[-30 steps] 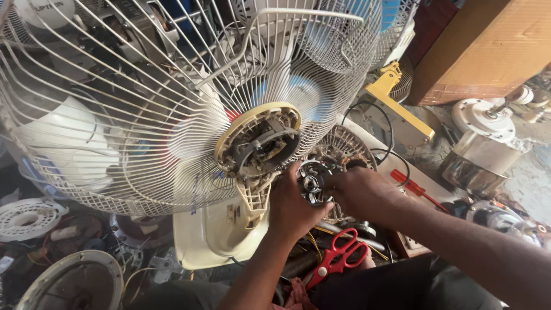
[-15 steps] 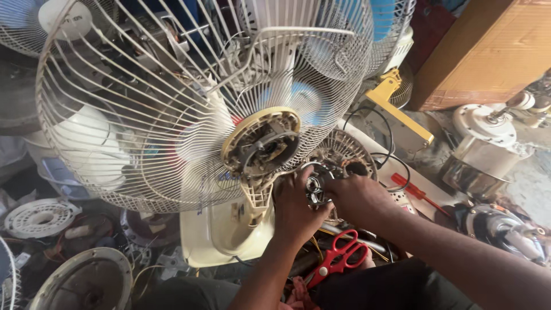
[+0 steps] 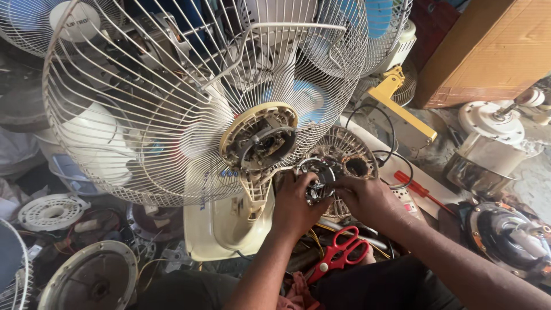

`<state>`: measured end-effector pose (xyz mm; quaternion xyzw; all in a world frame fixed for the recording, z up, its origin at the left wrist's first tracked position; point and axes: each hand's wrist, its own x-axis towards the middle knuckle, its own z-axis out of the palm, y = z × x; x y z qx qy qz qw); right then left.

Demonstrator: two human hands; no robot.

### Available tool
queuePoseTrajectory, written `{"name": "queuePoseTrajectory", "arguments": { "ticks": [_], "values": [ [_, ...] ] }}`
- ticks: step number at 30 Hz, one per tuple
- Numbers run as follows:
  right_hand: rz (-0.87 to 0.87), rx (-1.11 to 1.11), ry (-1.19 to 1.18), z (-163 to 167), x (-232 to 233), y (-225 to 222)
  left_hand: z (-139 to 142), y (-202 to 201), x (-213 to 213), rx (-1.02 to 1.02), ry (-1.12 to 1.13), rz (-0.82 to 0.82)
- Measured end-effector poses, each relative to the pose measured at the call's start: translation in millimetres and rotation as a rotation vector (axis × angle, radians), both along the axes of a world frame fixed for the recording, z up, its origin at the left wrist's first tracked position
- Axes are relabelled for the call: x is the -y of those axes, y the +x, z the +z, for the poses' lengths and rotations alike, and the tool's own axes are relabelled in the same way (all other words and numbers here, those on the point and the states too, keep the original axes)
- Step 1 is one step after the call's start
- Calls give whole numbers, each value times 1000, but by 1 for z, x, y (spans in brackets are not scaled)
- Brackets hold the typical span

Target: The person sits on the floor repairing an electric table fan, working by hand on the fan's rotor and blade hub assembly resting on their lap. They turn and reposition the metal hub component, manipulate its parts, and at one point use a small hand tool on the assembly while other fan parts and motors lie around the workspace.

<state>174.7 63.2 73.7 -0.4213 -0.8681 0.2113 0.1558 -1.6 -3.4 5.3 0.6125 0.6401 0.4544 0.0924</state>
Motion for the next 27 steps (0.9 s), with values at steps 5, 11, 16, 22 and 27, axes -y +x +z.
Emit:
{"name": "queuePoseTrajectory", "arguments": {
  "ticks": [5,11,16,22,27],
  "values": [
    [-20,55,-60,-8,0,-5,-2,-1,1,16,30,-10],
    [22,58,-81,-5,-9,-8,-5,-1,-1,59,36,10],
    [121,150,-143,8,-37,-20,-6,-1,-2,122,47,-13],
    [88,170,-89,12,-22,-17,-4,-5,1,140,41,-51],
    [-113,188,-176,2,-1,-10,-3,-4,0,126,33,-50]
  ]
}}
